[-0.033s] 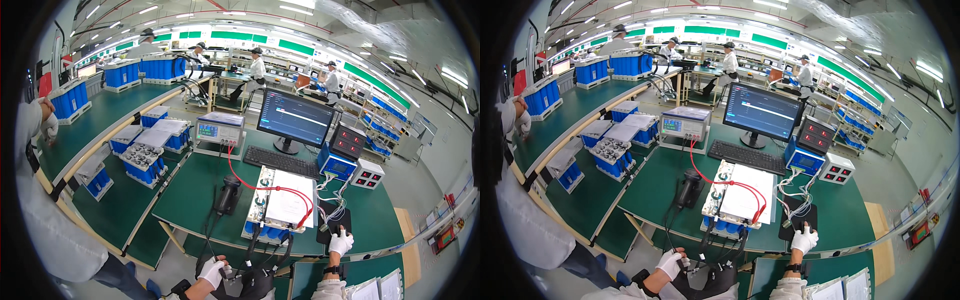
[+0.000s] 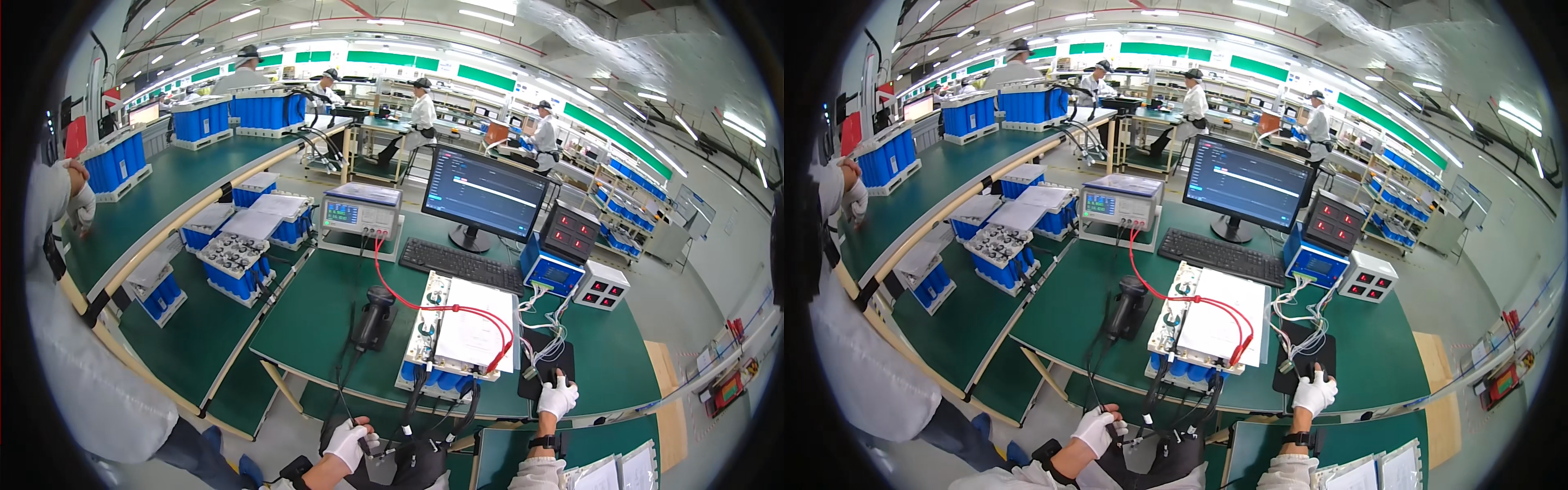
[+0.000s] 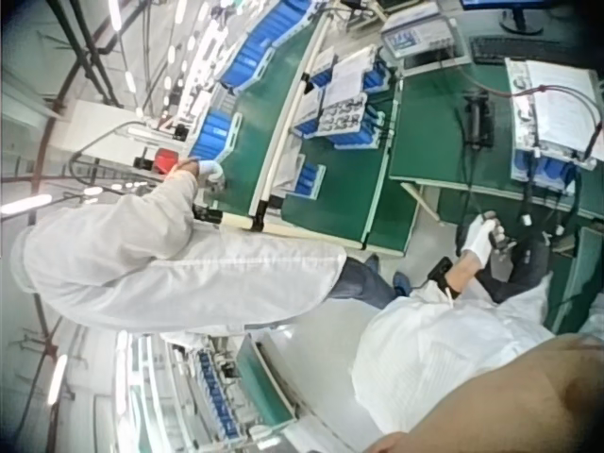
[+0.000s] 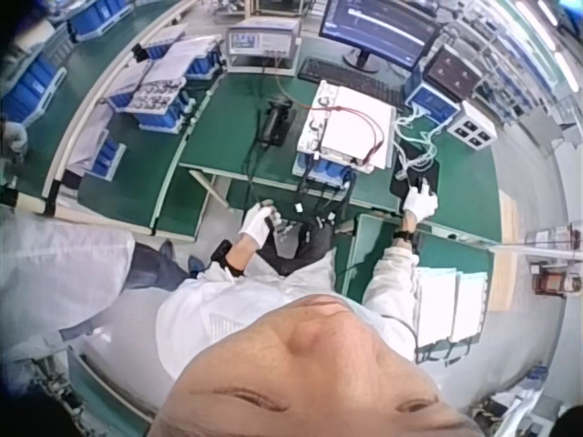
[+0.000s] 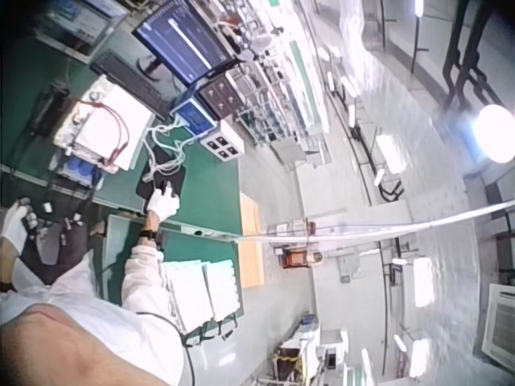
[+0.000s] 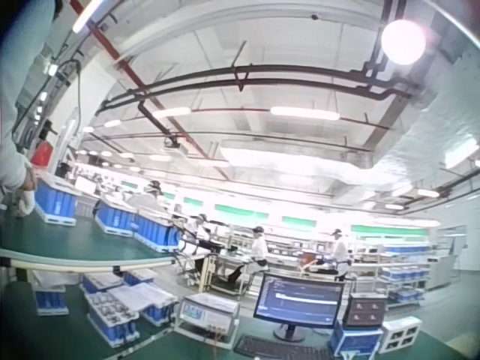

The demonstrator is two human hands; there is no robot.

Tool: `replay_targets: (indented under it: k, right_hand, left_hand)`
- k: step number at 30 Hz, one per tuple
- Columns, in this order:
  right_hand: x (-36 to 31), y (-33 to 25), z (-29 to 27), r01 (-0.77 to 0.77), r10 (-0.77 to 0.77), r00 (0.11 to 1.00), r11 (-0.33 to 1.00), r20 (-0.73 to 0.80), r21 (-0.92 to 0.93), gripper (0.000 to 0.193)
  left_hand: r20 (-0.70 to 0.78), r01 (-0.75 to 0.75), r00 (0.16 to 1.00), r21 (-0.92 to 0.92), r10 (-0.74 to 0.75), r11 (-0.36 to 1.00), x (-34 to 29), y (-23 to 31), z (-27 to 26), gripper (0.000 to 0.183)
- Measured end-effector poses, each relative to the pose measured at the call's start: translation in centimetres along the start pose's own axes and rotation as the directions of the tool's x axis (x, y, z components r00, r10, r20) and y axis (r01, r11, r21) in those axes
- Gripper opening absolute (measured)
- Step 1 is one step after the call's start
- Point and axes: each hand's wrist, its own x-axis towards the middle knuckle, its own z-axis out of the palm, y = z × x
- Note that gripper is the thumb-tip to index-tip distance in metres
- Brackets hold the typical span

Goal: Testing electronic components using a multimeter and power supply on a factory assembly line.

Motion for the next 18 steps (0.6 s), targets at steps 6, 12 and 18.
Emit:
replay_targets:
  k: [6,12,18]
  right_hand:
    - [0.0,-0.1,-0.1,-0.018,0.018,0.999,1.000,0.032,-0.009,0.044]
    - [0.0,-0.2,-0.3,0.008,-0.008,1.000,1.000,0.014,-0.013,0.043]
    - [-0.1,0.4,-0.2,0.020,-0.019,1.000,0.997,0.017,-0.081,0.043]
  left_hand:
    - [0.015,-0.008,1.000,0.011,0.008,1.000,-0.1,0.0,0.0,0.029]
    - [0.032,-0.010,0.999,-0.003,0.010,1.000,0.0,0.0,-0.1,0.027]
    - [0.020,-0.001,1.000,0.034,0.001,0.999,-0.5,0.3,1.0,0.031]
